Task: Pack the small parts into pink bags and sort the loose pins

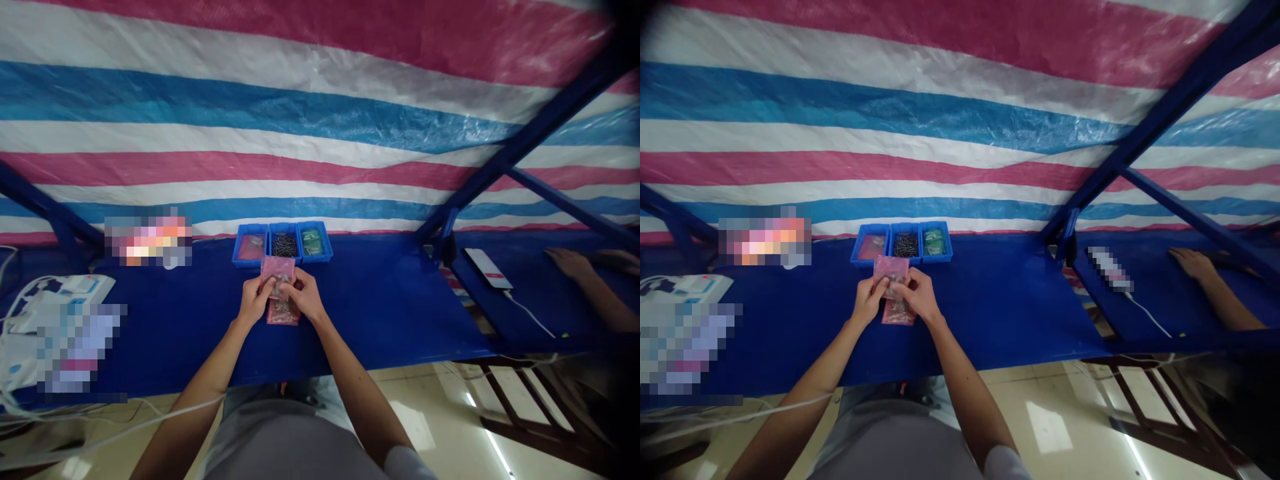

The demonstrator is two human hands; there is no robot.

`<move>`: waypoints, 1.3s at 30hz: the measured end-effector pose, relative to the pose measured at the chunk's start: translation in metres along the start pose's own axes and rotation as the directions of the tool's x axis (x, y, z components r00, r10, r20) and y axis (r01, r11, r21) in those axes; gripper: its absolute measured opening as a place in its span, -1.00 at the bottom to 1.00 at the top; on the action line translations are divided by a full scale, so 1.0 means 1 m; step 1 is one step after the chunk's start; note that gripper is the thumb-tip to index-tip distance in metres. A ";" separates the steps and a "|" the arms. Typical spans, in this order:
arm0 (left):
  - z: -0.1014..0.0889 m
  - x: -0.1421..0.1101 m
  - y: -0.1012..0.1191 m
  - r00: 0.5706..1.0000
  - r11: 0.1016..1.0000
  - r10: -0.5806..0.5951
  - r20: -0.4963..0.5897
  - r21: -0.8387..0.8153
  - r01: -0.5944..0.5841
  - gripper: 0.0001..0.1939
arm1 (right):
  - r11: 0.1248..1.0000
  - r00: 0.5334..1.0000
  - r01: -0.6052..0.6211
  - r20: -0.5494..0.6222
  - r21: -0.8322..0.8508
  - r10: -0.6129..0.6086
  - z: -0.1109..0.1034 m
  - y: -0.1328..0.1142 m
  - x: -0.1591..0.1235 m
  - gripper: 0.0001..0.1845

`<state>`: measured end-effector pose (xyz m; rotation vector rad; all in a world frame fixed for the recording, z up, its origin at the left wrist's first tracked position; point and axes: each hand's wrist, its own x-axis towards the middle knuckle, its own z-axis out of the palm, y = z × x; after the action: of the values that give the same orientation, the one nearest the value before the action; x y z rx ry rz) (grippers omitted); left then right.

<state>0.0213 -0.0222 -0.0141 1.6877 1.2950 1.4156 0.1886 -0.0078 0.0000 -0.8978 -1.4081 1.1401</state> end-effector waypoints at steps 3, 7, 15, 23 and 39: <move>0.000 0.000 0.000 0.998 1.000 0.005 -0.062 0.010 -0.005 -0.53 | 0.997 0.989 0.062 -0.138 0.040 -0.056 -0.004 -0.007 0.004 -0.48; 0.000 -0.001 -0.003 0.995 1.000 0.001 -0.101 0.009 -0.001 -0.52 | 0.991 0.974 0.052 -0.224 0.125 -0.023 -0.010 -0.004 0.004 -0.64; 0.000 0.000 -0.004 0.991 1.000 -0.018 -0.129 -0.006 0.017 -0.52 | 0.990 0.943 -0.019 -0.327 0.138 0.064 -0.008 0.002 0.002 -0.68; 0.000 0.000 -0.007 0.990 0.999 -0.041 -0.132 -0.005 0.041 -0.52 | 0.997 0.961 0.067 -0.268 -0.025 -0.071 -0.009 -0.007 -0.002 -0.46; 0.001 -0.001 -0.008 0.990 0.998 -0.057 -0.131 -0.006 0.057 -0.53 | 0.934 0.945 0.056 -0.283 -0.353 -0.164 -0.005 -0.005 -0.001 -0.57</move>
<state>0.0198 -0.0198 -0.0214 1.5655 1.4006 1.5155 0.1939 -0.0092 0.0040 -1.1689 -1.3949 0.6416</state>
